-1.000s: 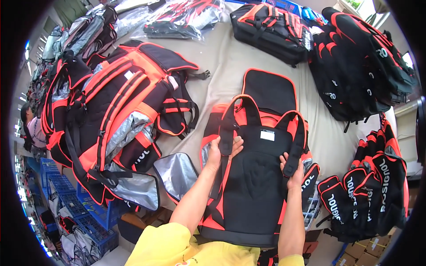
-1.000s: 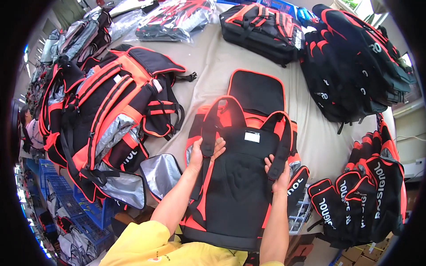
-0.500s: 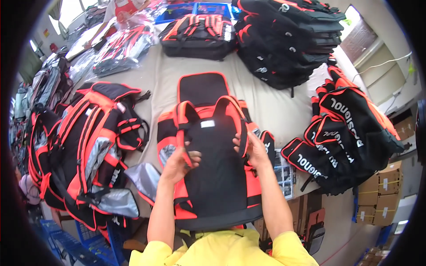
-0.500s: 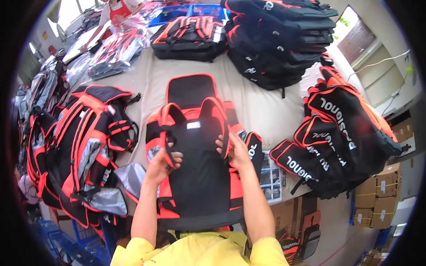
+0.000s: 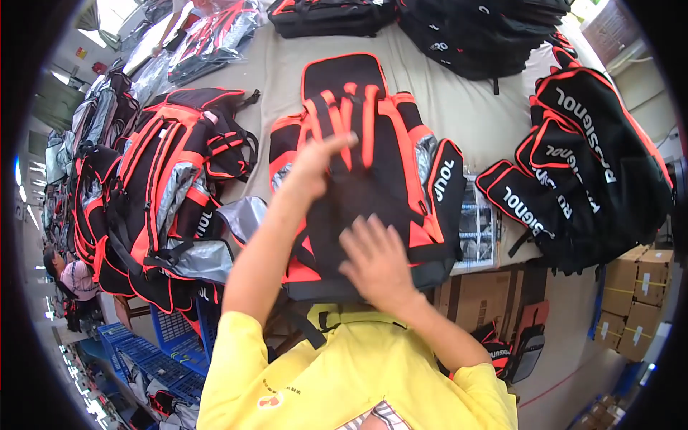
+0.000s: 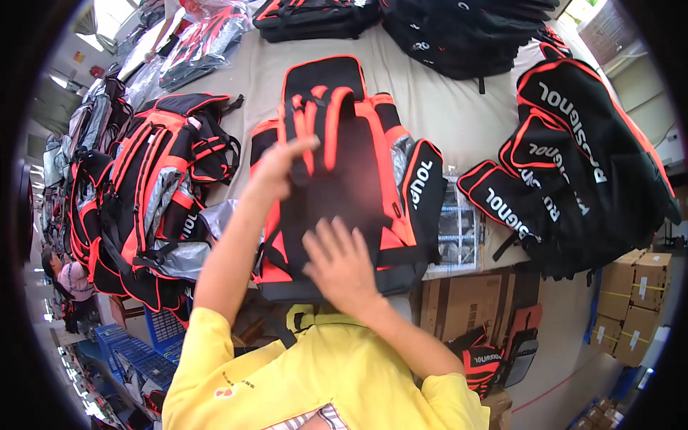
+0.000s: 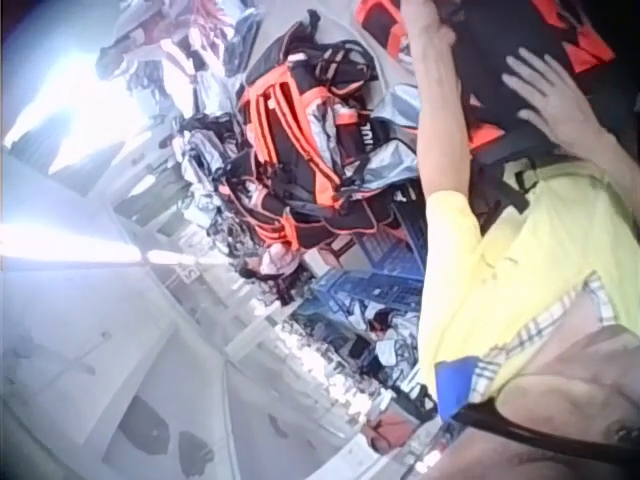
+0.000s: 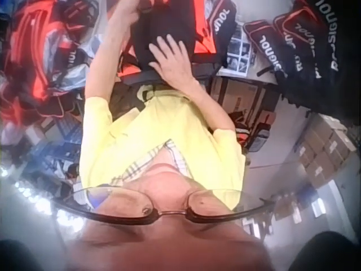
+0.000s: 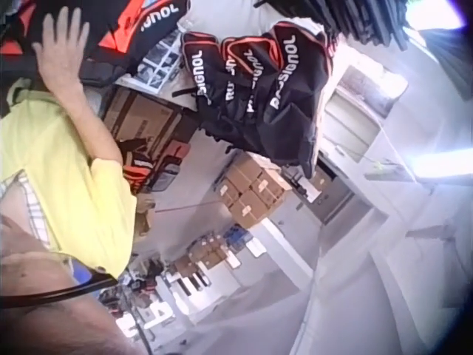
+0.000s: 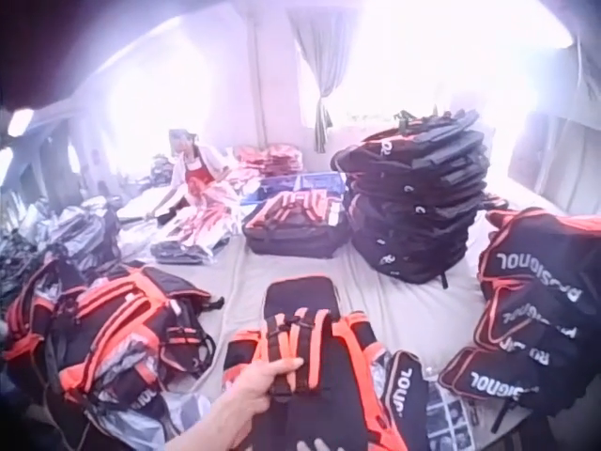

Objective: Inspecting and organizing backpacks on a work table in a manufacturing facility.

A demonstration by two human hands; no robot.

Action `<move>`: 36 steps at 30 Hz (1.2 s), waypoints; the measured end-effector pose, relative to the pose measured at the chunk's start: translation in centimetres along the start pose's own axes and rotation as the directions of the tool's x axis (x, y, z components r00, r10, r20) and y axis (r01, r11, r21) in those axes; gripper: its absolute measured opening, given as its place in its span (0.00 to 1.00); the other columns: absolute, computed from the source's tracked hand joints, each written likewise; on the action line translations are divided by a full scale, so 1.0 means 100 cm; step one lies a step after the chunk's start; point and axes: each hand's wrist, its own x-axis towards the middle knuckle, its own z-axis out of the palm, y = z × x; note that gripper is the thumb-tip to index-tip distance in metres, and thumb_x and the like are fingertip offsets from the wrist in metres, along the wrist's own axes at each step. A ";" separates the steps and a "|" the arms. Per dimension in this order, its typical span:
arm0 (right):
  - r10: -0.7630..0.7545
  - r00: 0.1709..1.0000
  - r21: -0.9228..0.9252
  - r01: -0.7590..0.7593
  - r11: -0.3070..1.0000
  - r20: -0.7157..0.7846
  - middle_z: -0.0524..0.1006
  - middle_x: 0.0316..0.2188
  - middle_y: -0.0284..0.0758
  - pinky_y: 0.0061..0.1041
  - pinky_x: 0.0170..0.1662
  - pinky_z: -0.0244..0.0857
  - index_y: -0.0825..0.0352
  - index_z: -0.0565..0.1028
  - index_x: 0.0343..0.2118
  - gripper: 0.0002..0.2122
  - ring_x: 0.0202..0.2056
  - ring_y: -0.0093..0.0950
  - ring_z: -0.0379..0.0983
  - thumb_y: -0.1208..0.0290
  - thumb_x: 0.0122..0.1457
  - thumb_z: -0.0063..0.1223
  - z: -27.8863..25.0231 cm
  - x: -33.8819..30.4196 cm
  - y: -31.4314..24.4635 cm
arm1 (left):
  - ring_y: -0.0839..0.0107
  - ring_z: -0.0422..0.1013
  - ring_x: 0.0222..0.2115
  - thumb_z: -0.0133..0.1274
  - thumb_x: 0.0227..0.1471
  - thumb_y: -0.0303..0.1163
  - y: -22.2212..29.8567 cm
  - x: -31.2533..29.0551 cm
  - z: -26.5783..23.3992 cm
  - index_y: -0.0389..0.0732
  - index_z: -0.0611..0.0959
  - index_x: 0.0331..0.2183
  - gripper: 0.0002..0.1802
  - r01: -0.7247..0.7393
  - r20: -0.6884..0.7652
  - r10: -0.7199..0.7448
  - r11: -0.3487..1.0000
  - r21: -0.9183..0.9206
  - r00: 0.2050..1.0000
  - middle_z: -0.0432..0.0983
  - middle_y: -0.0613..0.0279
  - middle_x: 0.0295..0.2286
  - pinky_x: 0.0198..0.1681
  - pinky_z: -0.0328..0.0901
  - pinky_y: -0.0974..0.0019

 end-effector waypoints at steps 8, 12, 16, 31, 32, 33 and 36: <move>0.020 0.955 -0.092 0.007 0.996 0.297 0.56 0.75 0.50 0.73 0.72 0.37 0.54 0.66 0.73 0.47 0.76 0.56 0.44 0.33 0.54 0.62 0.084 -0.086 -0.003 | 0.63 0.86 0.34 0.69 0.54 0.23 0.048 0.024 0.025 0.31 0.88 0.42 0.13 0.021 0.077 -0.031 0.993 0.116 0.997 0.88 0.52 0.37 0.41 0.82 0.59; -0.001 0.951 -0.126 0.043 0.991 0.309 0.57 0.75 0.49 0.72 0.72 0.37 0.54 0.65 0.73 0.48 0.76 0.56 0.45 0.33 0.53 0.63 0.087 -0.086 -0.006 | 0.62 0.86 0.34 0.69 0.55 0.23 0.048 0.034 0.011 0.31 0.88 0.42 0.13 0.004 0.050 -0.009 0.994 0.112 0.999 0.88 0.50 0.37 0.41 0.83 0.59; 0.016 0.939 -0.147 0.037 0.988 0.344 0.55 0.76 0.49 0.72 0.73 0.35 0.54 0.63 0.75 0.49 0.77 0.53 0.44 0.34 0.52 0.65 0.093 -0.088 -0.006 | 0.60 0.86 0.36 0.70 0.54 0.25 0.043 0.030 0.012 0.34 0.87 0.44 0.14 0.037 0.058 -0.043 0.994 0.101 0.997 0.88 0.53 0.39 0.45 0.82 0.54; -0.081 0.955 -0.228 0.150 0.962 0.286 0.55 0.76 0.50 0.72 0.73 0.34 0.55 0.62 0.75 0.49 0.77 0.55 0.43 0.31 0.54 0.61 0.106 -0.104 0.001 | 0.59 0.85 0.34 0.72 0.53 0.24 0.040 -0.025 0.008 0.27 0.84 0.46 0.20 -0.120 -0.088 0.132 0.984 0.130 0.987 0.86 0.50 0.39 0.36 0.82 0.55; -0.084 0.955 -0.227 0.152 0.962 0.284 0.55 0.76 0.50 0.72 0.73 0.34 0.55 0.62 0.75 0.49 0.77 0.55 0.43 0.31 0.54 0.61 0.107 -0.106 0.002 | 0.56 0.85 0.37 0.70 0.57 0.32 0.037 -0.030 0.006 0.27 0.84 0.47 0.22 -0.136 -0.070 0.159 0.956 0.261 0.985 0.86 0.48 0.40 0.40 0.81 0.53; -0.087 0.957 -0.228 0.154 0.961 0.277 0.55 0.76 0.50 0.72 0.73 0.33 0.55 0.62 0.75 0.49 0.77 0.55 0.43 0.31 0.55 0.61 0.109 -0.106 0.004 | 0.53 0.85 0.40 0.69 0.60 0.40 0.034 -0.036 0.002 0.27 0.84 0.49 0.26 -0.150 -0.050 0.183 0.910 0.387 0.982 0.86 0.45 0.40 0.44 0.80 0.52; -0.115 0.955 -0.213 0.177 0.961 0.274 0.55 0.76 0.50 0.72 0.73 0.33 0.56 0.63 0.75 0.48 0.77 0.54 0.43 0.32 0.56 0.61 0.107 -0.107 0.006 | 0.60 0.84 0.42 0.60 0.66 0.53 0.014 -0.048 -0.047 0.28 0.83 0.52 0.33 -0.206 0.167 0.606 -0.005 0.978 0.777 0.86 0.48 0.40 0.45 0.76 0.61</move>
